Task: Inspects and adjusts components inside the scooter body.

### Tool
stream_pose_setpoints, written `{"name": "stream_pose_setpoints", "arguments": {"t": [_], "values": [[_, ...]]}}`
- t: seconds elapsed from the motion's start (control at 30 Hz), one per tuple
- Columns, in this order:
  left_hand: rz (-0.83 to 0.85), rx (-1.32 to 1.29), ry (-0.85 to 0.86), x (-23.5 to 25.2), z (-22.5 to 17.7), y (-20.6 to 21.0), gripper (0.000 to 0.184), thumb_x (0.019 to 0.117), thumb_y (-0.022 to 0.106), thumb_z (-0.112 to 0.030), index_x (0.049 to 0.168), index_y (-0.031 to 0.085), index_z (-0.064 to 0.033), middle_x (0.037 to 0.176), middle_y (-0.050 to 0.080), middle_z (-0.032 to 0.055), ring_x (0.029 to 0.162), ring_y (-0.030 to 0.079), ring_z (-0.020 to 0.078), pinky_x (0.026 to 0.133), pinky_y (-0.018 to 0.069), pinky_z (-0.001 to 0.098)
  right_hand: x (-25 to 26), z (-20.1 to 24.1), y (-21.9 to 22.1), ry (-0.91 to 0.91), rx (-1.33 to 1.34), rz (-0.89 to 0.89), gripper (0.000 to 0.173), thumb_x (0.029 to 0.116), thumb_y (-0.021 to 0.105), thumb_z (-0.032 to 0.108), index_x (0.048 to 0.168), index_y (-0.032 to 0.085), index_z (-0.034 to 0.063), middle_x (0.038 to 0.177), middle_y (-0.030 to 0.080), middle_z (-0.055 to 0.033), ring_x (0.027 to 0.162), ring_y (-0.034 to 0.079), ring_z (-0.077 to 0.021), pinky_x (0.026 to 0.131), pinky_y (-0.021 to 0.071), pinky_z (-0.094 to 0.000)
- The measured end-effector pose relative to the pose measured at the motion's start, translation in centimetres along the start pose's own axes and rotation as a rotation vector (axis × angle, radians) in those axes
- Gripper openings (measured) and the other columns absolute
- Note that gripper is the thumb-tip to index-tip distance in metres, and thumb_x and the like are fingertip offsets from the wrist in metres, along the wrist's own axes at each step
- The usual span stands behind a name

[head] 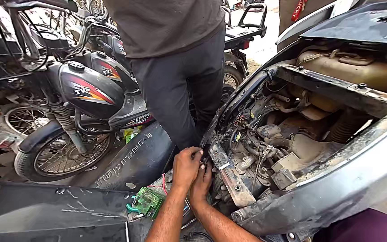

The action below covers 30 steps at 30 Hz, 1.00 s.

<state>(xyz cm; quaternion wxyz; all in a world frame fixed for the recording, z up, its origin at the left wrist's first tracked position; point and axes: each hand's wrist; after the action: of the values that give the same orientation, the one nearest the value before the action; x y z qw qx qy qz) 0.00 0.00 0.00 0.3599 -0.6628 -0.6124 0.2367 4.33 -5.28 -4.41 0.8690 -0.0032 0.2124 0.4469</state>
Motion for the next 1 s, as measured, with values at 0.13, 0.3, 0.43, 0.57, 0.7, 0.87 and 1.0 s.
{"name": "stream_pose_setpoints", "arguments": {"t": [0.13,0.3,0.43,0.57,0.7,0.87,1.0], "values": [[0.148,0.194,-0.086,1.4,3.1,0.5,0.016,0.1005,0.066,-0.033,0.103,0.080,-0.0250,0.088,0.076,-0.0006,0.078,0.072,0.0187,0.076,0.0599,0.0512,0.7,-3.1,1.0,-0.204,0.027,-0.081,0.030,0.1092,0.041,0.013,0.122,0.061,-0.0056,0.106,0.066,-0.0213,0.098,0.065,-0.0257,0.090,0.0520,-0.0415],[0.301,0.157,0.044,2.4,3.9,1.9,0.021,0.1028,0.061,-0.038,0.106,0.079,-0.0275,0.099,0.076,-0.0053,0.088,0.071,0.0144,0.084,0.0584,0.0479,1.4,-4.7,1.0,-0.232,0.019,-0.068,0.040,0.1087,0.042,0.012,0.143,0.050,-0.0072,0.130,0.061,-0.0269,0.119,0.061,-0.0278,0.106,0.0479,-0.0390],[0.312,0.207,0.093,2.9,3.6,2.9,0.021,0.1016,0.062,-0.040,0.104,0.078,-0.0269,0.101,0.075,-0.0058,0.093,0.071,0.0134,0.087,0.0588,0.0473,2.3,-6.2,1.5,-0.292,0.089,-0.079,0.040,0.1053,0.042,0.008,0.142,0.051,-0.0055,0.133,0.061,-0.0232,0.121,0.062,-0.0218,0.106,0.0490,-0.0346],[0.346,0.240,0.075,3.2,3.7,3.7,0.026,0.1033,0.057,-0.038,0.106,0.076,-0.0204,0.103,0.074,0.0006,0.097,0.071,0.0184,0.092,0.0572,0.0482,2.5,-7.0,1.7,-0.339,0.101,-0.103,0.041,0.1062,0.043,0.007,0.145,0.049,-0.0054,0.141,0.059,-0.0208,0.130,0.058,-0.0177,0.113,0.0454,-0.0307],[0.351,0.309,0.007,3.1,3.0,4.2,0.030,0.1049,0.049,-0.035,0.110,0.073,-0.0178,0.108,0.073,0.0049,0.107,0.069,0.0230,0.096,0.0552,0.0500,3.5,-8.8,2.0,-0.419,0.080,-0.140,0.042,0.1044,0.045,0.012,0.143,0.054,-0.0015,0.138,0.062,-0.0170,0.128,0.060,-0.0162,0.111,0.0473,-0.0317],[0.300,0.376,-0.059,2.5,2.4,4.6,0.027,0.1025,0.053,-0.034,0.110,0.074,-0.0187,0.108,0.074,0.0060,0.108,0.070,0.0253,0.095,0.0560,0.0503,2.7,-8.1,1.3,-0.395,0.000,-0.112,0.044,0.1023,0.046,0.009,0.145,0.051,-0.0031,0.141,0.058,-0.0210,0.133,0.056,-0.0221,0.114,0.0432,-0.0358],[0.279,0.319,-0.067,2.4,2.5,4.3,0.025,0.0995,0.057,-0.036,0.109,0.076,-0.0224,0.103,0.076,0.0036,0.102,0.072,0.0241,0.090,0.0580,0.0510,2.5,-8.1,1.5,-0.399,0.006,-0.139,0.045,0.1027,0.049,0.011,0.146,0.051,-0.0024,0.143,0.057,-0.0209,0.134,0.055,-0.0224,0.115,0.0431,-0.0362]]}}
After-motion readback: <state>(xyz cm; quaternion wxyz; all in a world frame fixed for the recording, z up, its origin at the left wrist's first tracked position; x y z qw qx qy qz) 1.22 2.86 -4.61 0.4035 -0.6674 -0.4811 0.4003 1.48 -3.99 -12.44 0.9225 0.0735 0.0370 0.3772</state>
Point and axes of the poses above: each hand's wrist, its own x-axis towards the middle knuckle, its own y-axis out of the palm, z = x × y
